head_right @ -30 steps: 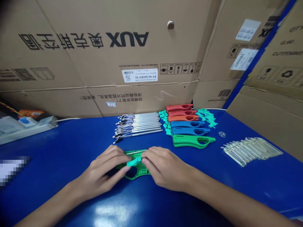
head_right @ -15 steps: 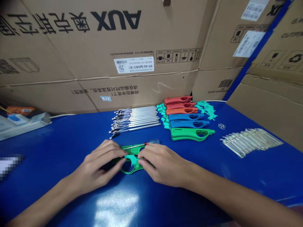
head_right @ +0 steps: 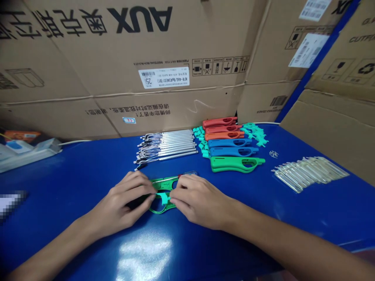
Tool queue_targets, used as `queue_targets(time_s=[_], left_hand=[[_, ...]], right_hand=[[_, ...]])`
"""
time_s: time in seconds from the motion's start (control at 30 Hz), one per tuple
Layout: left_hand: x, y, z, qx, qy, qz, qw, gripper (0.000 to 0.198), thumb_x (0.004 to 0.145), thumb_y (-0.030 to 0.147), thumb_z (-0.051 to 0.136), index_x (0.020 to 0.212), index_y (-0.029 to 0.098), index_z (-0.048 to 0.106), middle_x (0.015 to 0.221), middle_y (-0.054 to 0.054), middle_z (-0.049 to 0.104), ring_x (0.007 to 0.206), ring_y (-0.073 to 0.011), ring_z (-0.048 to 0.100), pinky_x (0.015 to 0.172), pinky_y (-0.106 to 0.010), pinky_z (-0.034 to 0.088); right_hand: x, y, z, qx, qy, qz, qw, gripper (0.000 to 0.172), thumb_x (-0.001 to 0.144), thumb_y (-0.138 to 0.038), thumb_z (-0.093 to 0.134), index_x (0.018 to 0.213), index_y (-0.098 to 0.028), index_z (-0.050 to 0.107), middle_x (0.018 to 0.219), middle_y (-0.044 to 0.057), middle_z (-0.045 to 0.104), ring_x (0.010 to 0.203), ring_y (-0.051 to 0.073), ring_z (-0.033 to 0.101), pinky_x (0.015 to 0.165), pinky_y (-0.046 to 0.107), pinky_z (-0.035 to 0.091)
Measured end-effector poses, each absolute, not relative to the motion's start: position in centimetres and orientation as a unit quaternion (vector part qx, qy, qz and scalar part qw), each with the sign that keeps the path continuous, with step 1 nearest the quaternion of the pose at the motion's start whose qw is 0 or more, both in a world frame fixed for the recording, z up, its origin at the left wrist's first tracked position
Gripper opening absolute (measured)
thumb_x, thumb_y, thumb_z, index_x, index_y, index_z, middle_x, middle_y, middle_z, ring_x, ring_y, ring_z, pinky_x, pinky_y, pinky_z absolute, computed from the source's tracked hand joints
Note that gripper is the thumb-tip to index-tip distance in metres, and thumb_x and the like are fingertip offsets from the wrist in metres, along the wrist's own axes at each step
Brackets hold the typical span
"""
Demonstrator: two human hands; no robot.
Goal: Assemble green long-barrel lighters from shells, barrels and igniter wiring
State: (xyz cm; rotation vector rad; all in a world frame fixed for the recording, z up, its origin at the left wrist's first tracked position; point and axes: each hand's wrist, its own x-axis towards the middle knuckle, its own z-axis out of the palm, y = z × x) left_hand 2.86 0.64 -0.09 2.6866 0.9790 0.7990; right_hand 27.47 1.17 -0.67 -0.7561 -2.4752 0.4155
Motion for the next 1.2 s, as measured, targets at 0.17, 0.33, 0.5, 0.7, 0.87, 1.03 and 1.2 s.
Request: queue_targets(time_s=[0.17, 0.33, 0.5, 0.7, 0.87, 1.03, 1.2], left_hand=[[2.83, 0.66, -0.07, 0.904, 0.329, 0.256, 0.095, 0.013, 0.091, 0.011, 0.055, 0.094, 0.018, 0.066, 0.090, -0.004, 0.066, 0.090, -0.0196, 0.054, 0.082, -0.038, 0.041], [2.86, 0.69, -0.05, 0.907, 0.326, 0.251, 0.093, 0.013, 0.092, 0.012, 0.055, 0.093, 0.019, 0.066, 0.091, -0.003, 0.066, 0.090, -0.0190, 0.053, 0.082, -0.038, 0.040], [2.90, 0.81, 0.07, 0.907, 0.330, 0.245, 0.091, 0.012, 0.093, 0.013, 0.056, 0.094, 0.019, 0.066, 0.091, -0.002, 0.066, 0.089, -0.0183, 0.053, 0.082, -0.037, 0.039], [2.77, 0.77, 0.40, 0.907, 0.331, 0.244, 0.092, 0.012, 0.092, 0.013, 0.055, 0.091, 0.019, 0.065, 0.091, -0.003, 0.066, 0.088, -0.0184, 0.054, 0.083, -0.037, 0.039], [2.79, 0.69, 0.56, 0.908, 0.328, 0.238, 0.101, 0.012, 0.091, 0.013, 0.054, 0.091, 0.018, 0.065, 0.091, -0.003, 0.065, 0.088, -0.0186, 0.055, 0.086, -0.039, 0.039], [2.74, 0.72, 0.42, 0.912, 0.321, 0.234, 0.105, 0.013, 0.092, 0.013, 0.054, 0.091, 0.019, 0.066, 0.090, -0.003, 0.066, 0.088, -0.0185, 0.055, 0.086, -0.038, 0.040], [2.72, 0.85, 0.35, 0.915, 0.320, 0.229, 0.091, 0.014, 0.094, 0.014, 0.052, 0.092, 0.018, 0.066, 0.091, -0.004, 0.067, 0.088, -0.0184, 0.056, 0.084, -0.036, 0.041]], right_hand=[[27.32, 1.13, -0.59, -0.282, -0.914, 0.156, 0.248, 0.018, 0.095, -0.016, 0.055, 0.088, -0.014, 0.071, 0.084, 0.005, 0.061, 0.081, 0.016, 0.056, 0.077, 0.029, 0.044], [27.14, 1.01, -0.35, -0.286, -0.911, 0.156, 0.251, 0.018, 0.093, -0.012, 0.053, 0.089, -0.014, 0.071, 0.084, 0.005, 0.060, 0.080, 0.015, 0.056, 0.074, 0.028, 0.044], [27.16, 0.95, -0.48, -0.284, -0.910, 0.155, 0.259, 0.018, 0.092, -0.011, 0.054, 0.089, -0.014, 0.071, 0.085, 0.006, 0.061, 0.081, 0.016, 0.056, 0.076, 0.028, 0.044], [27.15, 0.94, -0.51, -0.282, -0.911, 0.152, 0.257, 0.017, 0.092, -0.012, 0.054, 0.088, -0.014, 0.070, 0.084, 0.005, 0.061, 0.081, 0.015, 0.056, 0.076, 0.028, 0.044], [27.13, 0.91, -0.43, -0.284, -0.913, 0.146, 0.255, 0.017, 0.093, -0.013, 0.055, 0.087, -0.014, 0.071, 0.085, 0.005, 0.061, 0.081, 0.015, 0.056, 0.076, 0.028, 0.044], [27.09, 0.99, -0.54, -0.286, -0.912, 0.151, 0.252, 0.017, 0.093, -0.013, 0.055, 0.088, -0.014, 0.071, 0.085, 0.005, 0.060, 0.081, 0.015, 0.056, 0.076, 0.028, 0.044], [27.12, 1.02, -0.45, -0.288, -0.913, 0.156, 0.243, 0.019, 0.094, -0.014, 0.053, 0.089, -0.014, 0.071, 0.085, 0.005, 0.060, 0.081, 0.016, 0.056, 0.076, 0.029, 0.044]])
